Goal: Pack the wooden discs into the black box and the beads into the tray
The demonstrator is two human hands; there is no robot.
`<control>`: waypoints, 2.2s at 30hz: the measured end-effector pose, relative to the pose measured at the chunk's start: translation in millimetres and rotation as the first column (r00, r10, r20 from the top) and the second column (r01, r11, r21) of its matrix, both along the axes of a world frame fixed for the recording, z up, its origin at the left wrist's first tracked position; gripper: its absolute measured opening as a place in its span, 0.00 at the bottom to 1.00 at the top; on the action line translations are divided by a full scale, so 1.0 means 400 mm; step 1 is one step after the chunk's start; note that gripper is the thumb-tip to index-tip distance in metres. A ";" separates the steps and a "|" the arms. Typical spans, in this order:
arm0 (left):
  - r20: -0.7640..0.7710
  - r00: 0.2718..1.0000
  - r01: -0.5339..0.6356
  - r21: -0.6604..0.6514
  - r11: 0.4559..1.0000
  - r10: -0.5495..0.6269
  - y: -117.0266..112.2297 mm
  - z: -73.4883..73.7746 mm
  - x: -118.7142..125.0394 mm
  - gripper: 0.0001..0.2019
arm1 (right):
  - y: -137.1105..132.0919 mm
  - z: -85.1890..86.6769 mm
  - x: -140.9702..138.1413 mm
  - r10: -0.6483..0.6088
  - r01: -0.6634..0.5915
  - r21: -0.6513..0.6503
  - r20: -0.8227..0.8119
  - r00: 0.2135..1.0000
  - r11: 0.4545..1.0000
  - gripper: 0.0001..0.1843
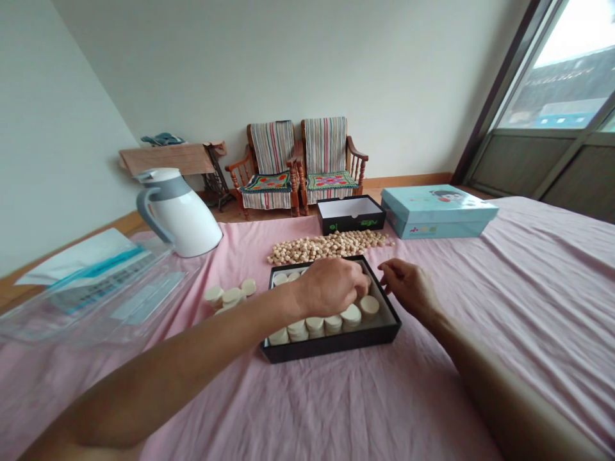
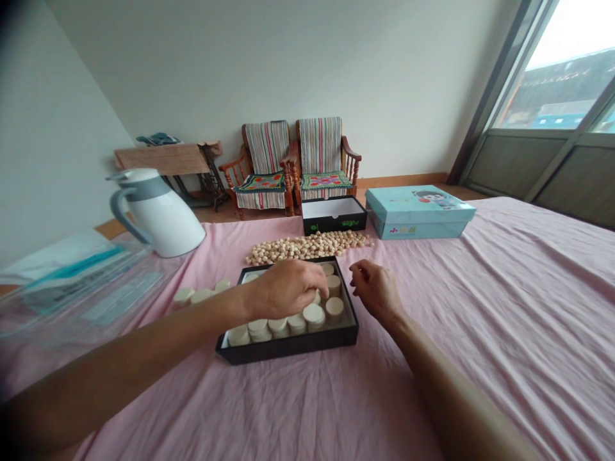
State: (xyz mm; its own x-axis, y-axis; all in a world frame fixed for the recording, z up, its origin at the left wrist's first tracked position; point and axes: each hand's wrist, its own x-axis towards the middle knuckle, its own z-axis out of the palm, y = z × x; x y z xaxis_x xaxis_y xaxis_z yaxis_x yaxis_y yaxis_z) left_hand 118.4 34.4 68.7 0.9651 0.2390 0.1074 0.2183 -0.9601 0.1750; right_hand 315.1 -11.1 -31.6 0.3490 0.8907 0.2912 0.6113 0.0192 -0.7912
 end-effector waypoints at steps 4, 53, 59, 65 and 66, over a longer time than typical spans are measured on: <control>-0.039 0.976 0.218 0.083 0.973 -0.215 -0.009 -0.022 -0.015 0.11 | 0.008 -0.017 0.002 0.015 -0.014 0.012 0.000 1.000 1.000 0.16; 0.213 0.878 -0.445 0.039 0.894 0.428 -0.002 0.054 -0.404 0.15 | 0.021 -0.067 0.028 0.076 -0.077 -0.027 -0.010 0.997 0.997 0.15; 0.056 0.763 -0.639 -0.083 0.765 0.644 -0.027 0.048 -0.539 0.14 | 0.015 -0.075 0.037 0.058 -0.055 -0.067 0.036 0.998 0.996 0.15; -0.062 0.785 -0.619 -0.130 0.775 0.617 -0.027 0.003 -0.559 0.14 | 0.013 -0.073 0.032 0.038 -0.040 -0.073 -0.029 0.999 0.997 0.15; -0.063 0.777 -0.628 -0.125 0.768 0.626 -0.027 -0.003 -0.554 0.13 | 0.013 -0.073 0.031 0.036 -0.039 -0.077 -0.045 0.998 0.996 0.15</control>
